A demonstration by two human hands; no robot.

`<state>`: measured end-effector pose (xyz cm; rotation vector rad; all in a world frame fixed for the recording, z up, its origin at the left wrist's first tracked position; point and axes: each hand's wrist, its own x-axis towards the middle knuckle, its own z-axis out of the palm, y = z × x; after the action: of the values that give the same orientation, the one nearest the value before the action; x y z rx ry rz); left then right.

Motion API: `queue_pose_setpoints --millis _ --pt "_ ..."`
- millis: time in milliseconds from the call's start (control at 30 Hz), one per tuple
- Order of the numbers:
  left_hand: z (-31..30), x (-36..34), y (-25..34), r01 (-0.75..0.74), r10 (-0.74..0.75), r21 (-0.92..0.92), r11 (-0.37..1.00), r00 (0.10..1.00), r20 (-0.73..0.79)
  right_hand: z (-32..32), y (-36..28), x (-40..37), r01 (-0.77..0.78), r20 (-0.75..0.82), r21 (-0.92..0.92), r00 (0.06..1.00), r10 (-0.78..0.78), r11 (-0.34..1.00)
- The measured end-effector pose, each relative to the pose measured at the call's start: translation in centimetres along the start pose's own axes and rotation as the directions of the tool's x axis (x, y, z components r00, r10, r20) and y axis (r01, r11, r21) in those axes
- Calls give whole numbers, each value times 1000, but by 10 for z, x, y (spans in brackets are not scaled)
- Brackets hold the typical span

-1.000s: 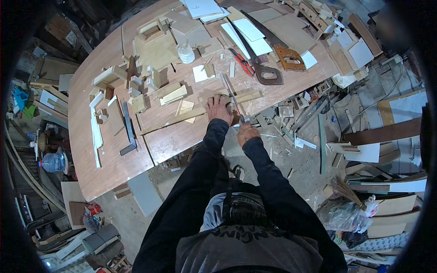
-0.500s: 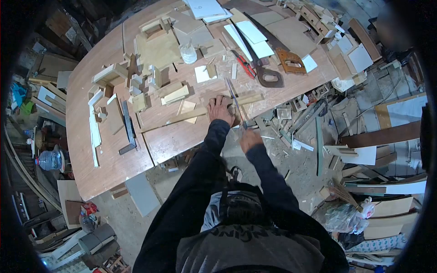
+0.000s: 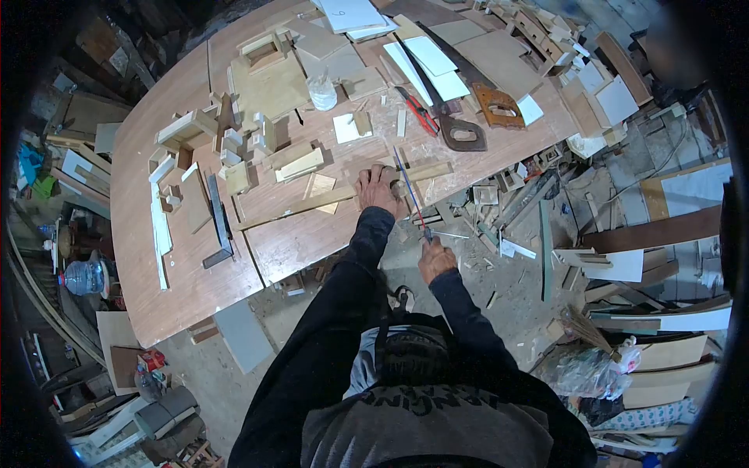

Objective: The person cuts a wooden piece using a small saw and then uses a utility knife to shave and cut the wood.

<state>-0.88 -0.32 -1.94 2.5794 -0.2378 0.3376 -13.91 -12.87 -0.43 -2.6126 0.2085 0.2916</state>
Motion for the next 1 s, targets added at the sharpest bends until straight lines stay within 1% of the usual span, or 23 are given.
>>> queue_pose_setpoints --millis 67,100,167,200,233,300,333,367,433,467,500,567,600,633,700,733,767,800,833,900,933,967,1000 --pt "-10 7 10 -3 3 -2 1000 1000 5 12 9 28 101 -4 -37 995 -101 994" --pt "-15 7 14 -7 7 20 1000 1000 20 26 17 34 96 2 -36 995 -96 995" --pt "-14 6 12 -14 12 49 999 999 39 54 29 44 141 -149 20 979 -136 990" --pt "-8 3 6 -11 11 54 998 1000 17 26 10 18 80 -69 131 995 -72 988" --pt "-4 4 5 -16 16 55 998 1000 -9 17 5 -2 78 -73 132 995 -68 988" --pt "-8 7 8 -10 10 21 1000 1000 -4 9 4 -24 -208 36 119 978 205 971" --pt "-12 5 8 -5 5 -7 1000 1000 15 9 3 -24 -132 -20 87 991 134 987" --pt "-14 2 10 -8 9 -7 1000 1000 21 8 2 -16 -139 -19 90 990 141 986" --pt "-21 4 17 26 -32 65 998 996 84 -9 -12 22 -27 13 90 1000 26 996" --pt "-24 4 16 26 -32 71 997 996 87 10 -5 32 70 -143 122 988 -53 990" --pt "-24 3 15 12 -19 75 997 996 93 22 2 28 64 -141 129 989 -46 990" --pt "-19 4 14 -1 -4 66 998 996 87 32 20 10 230 -121 -43 965 -234 972" --pt "-9 3 8 -6 4 47 999 999 41 0 -1 -14 -13 30 21 999 13 1000" --pt "-5 4 5 -7 7 30 1000 1000 -9 -7 -3 -20 -6 27 15 1000 5 1000" --pt "-11 2 6 8 -9 22 1000 1000 25 -9 -2 -32 -311 147 7 940 307 950" --pt "-11 4 9 10 -11 9 1000 998 57 -11 -1 -23 -319 142 9 939 314 948" --pt "-12 6 14 4 -5 4 1000 999 54 -13 -1 -2 -52 -1 34 999 52 998" --pt "-14 6 15 9 -10 17 1000 998 54 -10 0 11 224 -141 22 966 -219 974" --pt "-14 3 11 13 -15 36 999 998 63 3 4 10 222 -140 31 966 -216 975" --pt "-13 6 12 10 -14 58 998 997 74 19 18 4 148 -82 -34 985 -151 988" --pt "-14 5 14 26 -28 28 999 997 70 -24 -10 -26 98 -71 41 993 -95 994" --pt "-16 4 12 45 -45 2 999 997 67 -29 -14 -30 105 -68 38 992 -103 994" --pt "-17 5 10 51 -51 2 999 997 64 -31 -16 -33 -96 24 4 995 96 995"
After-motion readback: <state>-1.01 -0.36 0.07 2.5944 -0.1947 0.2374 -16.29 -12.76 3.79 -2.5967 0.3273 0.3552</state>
